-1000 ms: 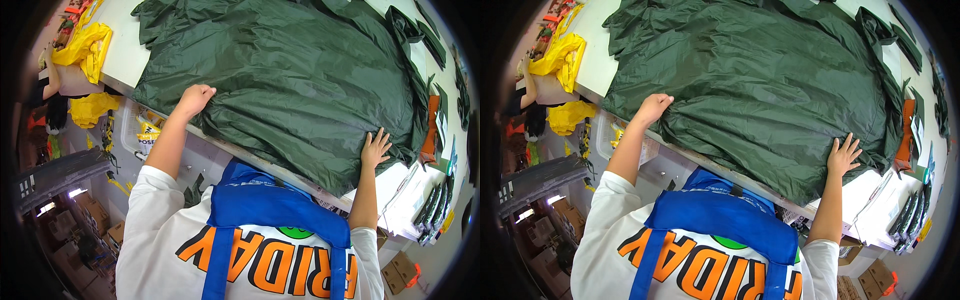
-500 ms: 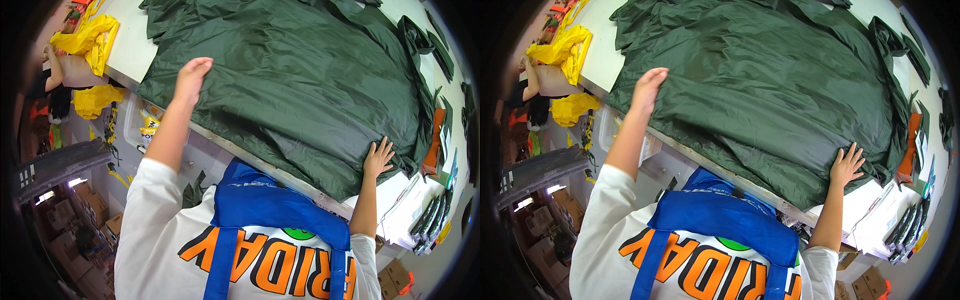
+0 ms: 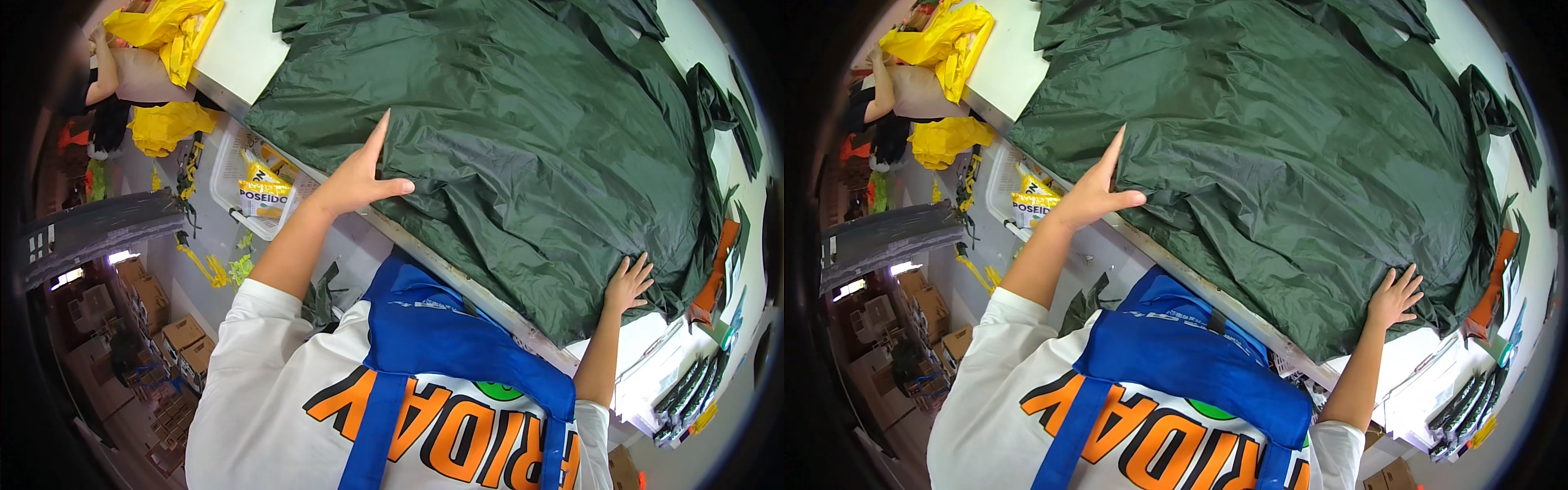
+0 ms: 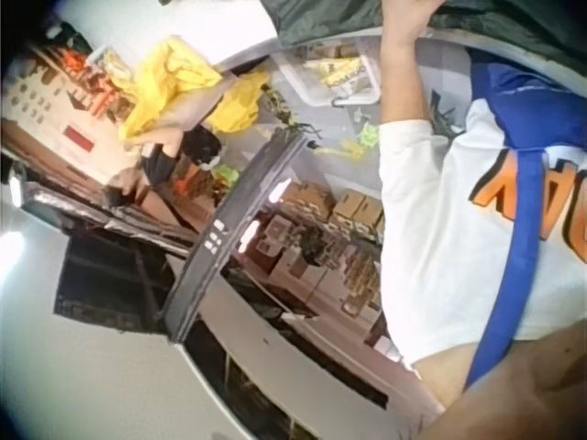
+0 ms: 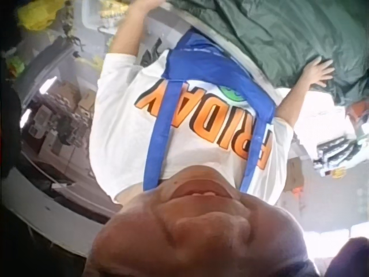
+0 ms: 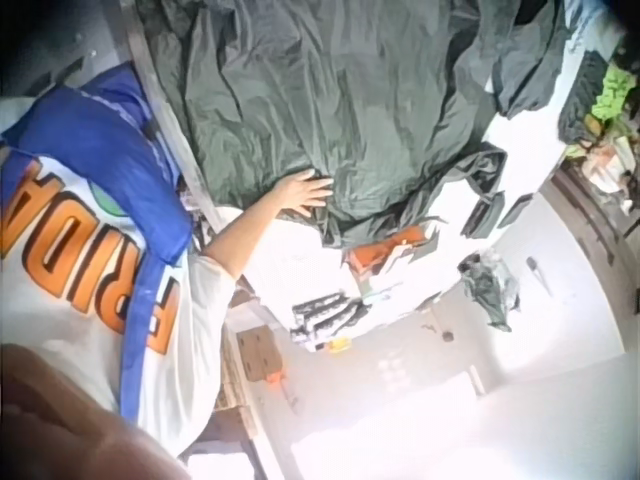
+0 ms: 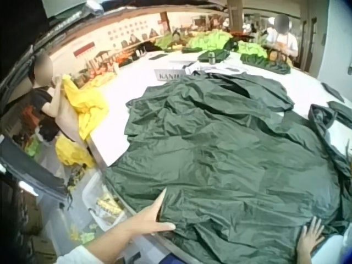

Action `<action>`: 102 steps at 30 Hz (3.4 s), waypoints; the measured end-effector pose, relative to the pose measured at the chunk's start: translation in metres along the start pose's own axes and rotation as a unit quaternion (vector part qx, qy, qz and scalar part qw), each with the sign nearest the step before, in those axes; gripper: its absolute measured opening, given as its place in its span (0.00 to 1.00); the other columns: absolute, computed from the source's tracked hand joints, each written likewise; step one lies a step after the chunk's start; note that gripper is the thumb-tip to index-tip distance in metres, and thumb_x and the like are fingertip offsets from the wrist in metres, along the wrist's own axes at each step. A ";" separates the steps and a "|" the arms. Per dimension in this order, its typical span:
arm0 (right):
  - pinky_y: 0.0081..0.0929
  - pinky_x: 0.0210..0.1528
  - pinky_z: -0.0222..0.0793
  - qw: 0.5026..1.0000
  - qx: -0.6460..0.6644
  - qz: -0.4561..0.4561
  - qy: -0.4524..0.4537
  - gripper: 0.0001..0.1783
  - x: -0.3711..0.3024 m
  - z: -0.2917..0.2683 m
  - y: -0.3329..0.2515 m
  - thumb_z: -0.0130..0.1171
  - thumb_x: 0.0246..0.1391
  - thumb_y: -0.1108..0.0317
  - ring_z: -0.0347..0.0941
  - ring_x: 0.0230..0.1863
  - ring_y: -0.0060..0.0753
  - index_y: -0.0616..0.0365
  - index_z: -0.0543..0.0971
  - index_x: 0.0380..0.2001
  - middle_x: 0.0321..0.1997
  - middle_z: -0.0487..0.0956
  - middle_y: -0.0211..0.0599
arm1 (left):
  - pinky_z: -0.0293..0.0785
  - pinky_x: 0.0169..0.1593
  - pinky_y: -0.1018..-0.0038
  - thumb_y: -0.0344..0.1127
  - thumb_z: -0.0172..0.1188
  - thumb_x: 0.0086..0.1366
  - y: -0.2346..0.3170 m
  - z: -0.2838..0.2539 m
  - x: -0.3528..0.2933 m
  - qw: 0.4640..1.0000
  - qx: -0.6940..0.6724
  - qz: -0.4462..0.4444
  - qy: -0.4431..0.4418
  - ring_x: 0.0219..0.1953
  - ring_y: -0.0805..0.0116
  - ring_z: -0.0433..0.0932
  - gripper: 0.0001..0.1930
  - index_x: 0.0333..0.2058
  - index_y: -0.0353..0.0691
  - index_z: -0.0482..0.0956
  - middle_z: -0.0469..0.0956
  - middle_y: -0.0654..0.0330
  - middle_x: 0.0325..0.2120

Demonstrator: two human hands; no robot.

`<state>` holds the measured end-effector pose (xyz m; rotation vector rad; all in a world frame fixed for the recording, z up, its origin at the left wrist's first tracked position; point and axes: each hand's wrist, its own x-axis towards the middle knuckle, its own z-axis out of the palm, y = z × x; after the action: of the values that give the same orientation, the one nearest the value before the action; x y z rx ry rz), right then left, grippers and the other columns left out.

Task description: The person folds a green jacket on a white table. They smooth the fabric, fold the sleeves and body, and place the folded jacket on a stack of similar items.

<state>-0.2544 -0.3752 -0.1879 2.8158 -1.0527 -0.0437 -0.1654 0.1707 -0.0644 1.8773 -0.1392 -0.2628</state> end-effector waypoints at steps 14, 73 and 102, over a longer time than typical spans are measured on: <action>0.73 0.63 0.31 1.000 0.002 -0.004 0.001 0.33 0.001 0.004 0.004 0.34 0.61 0.38 0.39 0.73 0.49 0.28 0.51 0.68 0.74 0.46 0.27 | 0.58 0.62 0.65 0.43 0.69 0.52 -0.102 -0.085 0.002 0.894 0.091 -0.165 0.407 0.60 0.53 0.61 0.39 0.59 0.32 0.62 0.60 0.46 0.57; 0.44 0.46 0.67 0.992 0.052 -0.066 0.090 0.24 0.113 -0.054 -0.013 0.46 0.60 0.47 0.72 0.48 0.51 0.52 0.74 0.49 0.48 0.77 0.44 | 0.58 0.62 0.62 0.63 0.59 0.55 -0.154 -0.221 0.089 0.821 0.340 -0.259 0.378 0.58 0.48 0.65 0.43 0.58 0.33 0.63 0.66 0.43 0.56; 0.51 0.37 0.66 0.988 0.012 -0.037 -0.149 0.19 -0.053 -0.039 0.152 0.46 0.62 0.50 0.72 0.37 0.62 0.57 0.71 0.34 0.35 0.77 0.55 | 0.62 0.59 0.59 0.37 0.61 0.57 -0.128 -0.218 0.042 0.791 0.556 -0.022 0.255 0.57 0.49 0.66 0.26 0.54 0.42 0.68 0.68 0.49 0.54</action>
<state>-0.3906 -0.4497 -0.1292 2.9307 -1.0060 -0.4777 -0.0743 0.4029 -0.1252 3.0556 0.1718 0.4206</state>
